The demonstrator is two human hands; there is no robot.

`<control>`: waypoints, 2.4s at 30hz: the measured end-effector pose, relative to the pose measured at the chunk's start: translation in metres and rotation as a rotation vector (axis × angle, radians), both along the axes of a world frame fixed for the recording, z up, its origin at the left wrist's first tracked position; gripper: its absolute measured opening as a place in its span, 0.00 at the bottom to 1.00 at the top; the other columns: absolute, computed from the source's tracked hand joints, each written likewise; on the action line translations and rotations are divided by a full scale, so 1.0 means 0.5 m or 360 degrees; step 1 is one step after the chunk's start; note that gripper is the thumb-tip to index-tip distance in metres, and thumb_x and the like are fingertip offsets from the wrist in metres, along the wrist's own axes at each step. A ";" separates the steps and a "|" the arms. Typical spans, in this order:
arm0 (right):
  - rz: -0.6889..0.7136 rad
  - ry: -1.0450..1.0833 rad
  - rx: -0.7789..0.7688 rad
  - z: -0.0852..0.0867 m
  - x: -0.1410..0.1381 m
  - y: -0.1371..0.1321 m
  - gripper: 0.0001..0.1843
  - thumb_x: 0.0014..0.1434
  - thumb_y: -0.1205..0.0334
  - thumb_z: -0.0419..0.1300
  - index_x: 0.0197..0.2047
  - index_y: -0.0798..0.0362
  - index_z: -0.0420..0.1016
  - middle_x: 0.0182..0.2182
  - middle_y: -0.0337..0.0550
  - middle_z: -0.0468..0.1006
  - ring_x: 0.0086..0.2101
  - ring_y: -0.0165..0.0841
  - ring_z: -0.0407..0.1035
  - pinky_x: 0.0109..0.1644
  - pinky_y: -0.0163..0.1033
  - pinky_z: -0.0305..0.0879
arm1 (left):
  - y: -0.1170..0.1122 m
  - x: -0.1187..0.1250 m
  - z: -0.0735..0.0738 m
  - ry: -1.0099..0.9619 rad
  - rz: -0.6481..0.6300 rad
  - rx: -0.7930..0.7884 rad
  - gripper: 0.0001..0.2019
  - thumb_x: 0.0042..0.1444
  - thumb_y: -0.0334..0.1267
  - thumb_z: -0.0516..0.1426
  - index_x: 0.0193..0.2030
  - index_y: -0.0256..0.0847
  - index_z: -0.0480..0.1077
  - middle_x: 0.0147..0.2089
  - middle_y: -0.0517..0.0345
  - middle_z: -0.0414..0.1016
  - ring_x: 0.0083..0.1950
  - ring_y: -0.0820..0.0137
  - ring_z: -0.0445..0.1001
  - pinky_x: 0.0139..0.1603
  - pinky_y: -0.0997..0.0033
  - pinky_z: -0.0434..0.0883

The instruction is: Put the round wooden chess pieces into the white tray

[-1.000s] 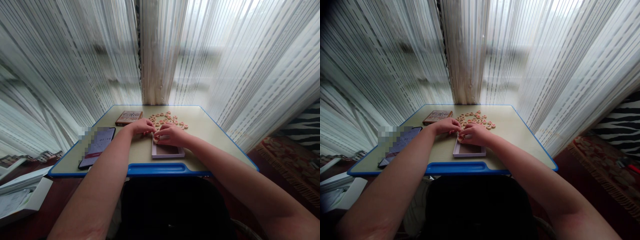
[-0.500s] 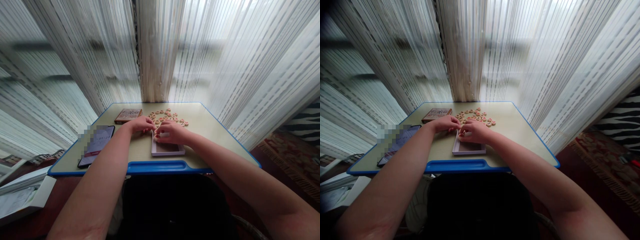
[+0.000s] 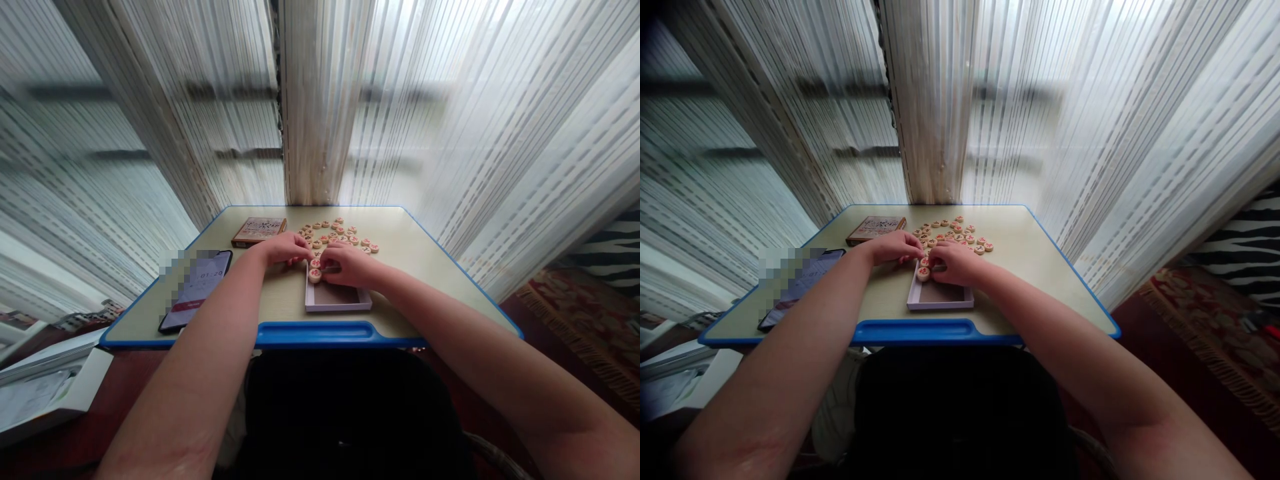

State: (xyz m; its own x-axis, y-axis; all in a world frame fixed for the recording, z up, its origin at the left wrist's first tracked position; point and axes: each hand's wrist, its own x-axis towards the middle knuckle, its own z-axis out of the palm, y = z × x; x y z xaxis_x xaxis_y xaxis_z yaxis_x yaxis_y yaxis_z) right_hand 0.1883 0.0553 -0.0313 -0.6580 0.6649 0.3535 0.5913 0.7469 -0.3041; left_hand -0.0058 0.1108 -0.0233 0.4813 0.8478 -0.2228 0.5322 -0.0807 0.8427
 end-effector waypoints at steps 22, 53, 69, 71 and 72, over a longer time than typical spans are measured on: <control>-0.0905 0.0316 0.0235 -0.013 0.060 0.093 0.14 0.56 0.71 0.51 0.37 0.55 0.78 0.37 0.47 0.77 0.40 0.36 0.67 0.50 0.40 0.59 | -0.005 0.004 0.002 0.0038 0.0085 0.0020 0.07 0.37 0.38 0.63 0.24 0.37 0.72 0.18 0.64 0.64 0.20 0.77 0.59 0.20 0.76 0.57; -0.1163 -0.0211 -0.0035 -0.005 0.062 0.151 0.13 0.55 0.56 0.56 0.37 0.52 0.80 0.32 0.48 0.79 0.43 0.42 0.64 0.42 0.41 0.62 | 0.000 0.008 -0.002 0.0021 0.0049 0.0005 0.07 0.39 0.38 0.62 0.23 0.38 0.71 0.18 0.64 0.62 0.20 0.77 0.59 0.19 0.77 0.57; -0.1075 0.0195 -0.0066 -0.014 0.064 0.153 0.13 0.52 0.64 0.58 0.41 0.53 0.76 0.37 0.44 0.79 0.44 0.38 0.65 0.45 0.40 0.62 | 0.004 0.004 -0.006 0.0007 0.0048 -0.0012 0.08 0.38 0.39 0.62 0.23 0.37 0.71 0.18 0.63 0.63 0.20 0.77 0.59 0.20 0.77 0.58; -0.1060 0.0394 -0.0062 -0.006 0.064 0.150 0.12 0.53 0.65 0.57 0.41 0.54 0.75 0.38 0.44 0.78 0.40 0.34 0.68 0.44 0.39 0.63 | 0.006 0.001 -0.008 0.0004 0.0036 -0.0012 0.07 0.38 0.39 0.62 0.23 0.38 0.72 0.18 0.63 0.64 0.20 0.77 0.60 0.20 0.77 0.58; -0.1033 0.0510 -0.0092 0.001 0.064 0.146 0.11 0.53 0.65 0.57 0.41 0.54 0.74 0.39 0.44 0.78 0.38 0.32 0.69 0.43 0.38 0.64 | 0.006 0.000 -0.009 0.0005 0.0030 -0.0009 0.07 0.38 0.39 0.62 0.23 0.38 0.72 0.19 0.62 0.65 0.21 0.77 0.60 0.20 0.77 0.59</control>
State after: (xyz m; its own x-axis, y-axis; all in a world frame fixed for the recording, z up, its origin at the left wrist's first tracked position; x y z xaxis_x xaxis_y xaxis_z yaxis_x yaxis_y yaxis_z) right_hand 0.2204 0.1283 -0.0310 0.0059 0.9096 0.4154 0.7851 0.2531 -0.5652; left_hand -0.0056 0.1139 -0.0276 0.4647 0.8553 -0.2290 0.5360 -0.0659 0.8416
